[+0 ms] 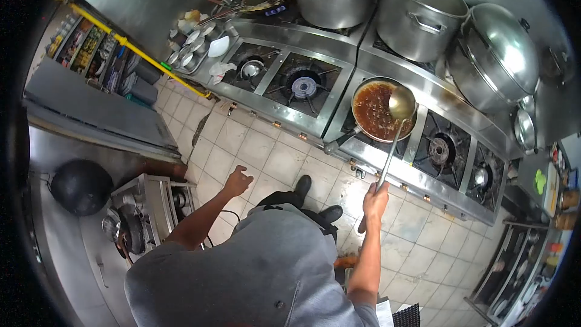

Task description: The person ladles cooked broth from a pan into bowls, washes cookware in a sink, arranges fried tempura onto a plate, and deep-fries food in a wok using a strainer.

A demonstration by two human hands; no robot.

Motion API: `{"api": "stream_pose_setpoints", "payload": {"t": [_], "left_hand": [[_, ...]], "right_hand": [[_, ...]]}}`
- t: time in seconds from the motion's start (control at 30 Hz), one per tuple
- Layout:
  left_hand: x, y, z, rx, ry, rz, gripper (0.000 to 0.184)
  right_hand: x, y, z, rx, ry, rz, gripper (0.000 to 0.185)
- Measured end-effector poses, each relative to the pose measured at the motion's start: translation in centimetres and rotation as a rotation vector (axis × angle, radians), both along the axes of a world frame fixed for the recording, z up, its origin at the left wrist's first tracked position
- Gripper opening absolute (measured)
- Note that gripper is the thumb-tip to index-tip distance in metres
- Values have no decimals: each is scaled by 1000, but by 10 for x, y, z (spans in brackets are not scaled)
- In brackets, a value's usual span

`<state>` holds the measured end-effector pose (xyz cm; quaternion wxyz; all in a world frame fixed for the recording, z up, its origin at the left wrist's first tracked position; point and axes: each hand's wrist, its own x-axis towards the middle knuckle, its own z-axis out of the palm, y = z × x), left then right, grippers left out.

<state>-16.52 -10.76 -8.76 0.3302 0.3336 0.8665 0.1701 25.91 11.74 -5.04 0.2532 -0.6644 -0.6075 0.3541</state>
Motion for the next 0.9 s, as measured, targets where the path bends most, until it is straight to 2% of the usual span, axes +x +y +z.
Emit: {"api": "stream_pose_setpoints", "payload": {"t": [0.03, 0.07, 0.13, 0.2, 0.23, 0.3, 0.37, 0.4, 0.47, 0.53, 0.57, 0.6, 0.67, 0.7, 0.77, 0.8, 0.87, 0.9], "left_hand": [[-3, -5, 1, 63, 29, -59, 53], [-6, -3, 6, 60, 29, -49, 53], [-7, 18, 5, 106, -139, -65, 47], [6, 47, 10, 332, -501, 32, 33], [15, 63, 18, 458, -712, 72, 30], [29, 90, 49, 324, -777, -10, 36], [31, 95, 63, 352, -980, -21, 44], [32, 90, 91, 350, -992, 25, 48], [15, 69, 111, 417, -1012, 223, 48], [-12, 47, 119, 453, -1061, 585, 49], [-30, 34, 127, 509, -1075, 683, 51], [-53, 19, 122, 503, -1069, 696, 51], [-98, -17, 104, 596, -715, 907, 60], [-119, -39, 98, 610, -711, 986, 55], [-159, -80, 78, 594, -601, 1094, 44], [-173, -102, 62, 552, -498, 1128, 39], [-199, -149, 38, 470, -426, 1147, 36], [-209, -167, 24, 417, -381, 1237, 37]], "right_hand": [[-4, -3, -2, 0, 0, 13, 20], [-13, -10, 5, -150, 387, -46, 16], [-27, -18, 26, -442, 1135, -169, 11], [-47, -17, 48, -564, 1293, -88, 11], [-60, -17, 62, -611, 1210, -34, 11], [-97, -13, 79, -674, 1050, 137, 12], [-149, -8, 65, -734, 943, 350, 13], [-185, -6, 52, -719, 898, 467, 16], [-277, -14, 34, -628, 828, 680, 23], [-375, -36, 19, -565, 782, 883, 31], [-423, -59, 12, -687, 798, 858, 32], [-466, -86, 4, -815, 807, 825, 34], [-532, -129, -19, -939, 747, 969, 33], [-561, -146, -37, -953, 737, 962, 33], [-606, -171, -68, -524, 738, 1505, 35], [-614, -169, -62, -554, 729, 1507, 35], [-625, -146, -39, -896, 287, 1727, 36], [-630, -133, -50, -883, 268, 1654, 33]]}}
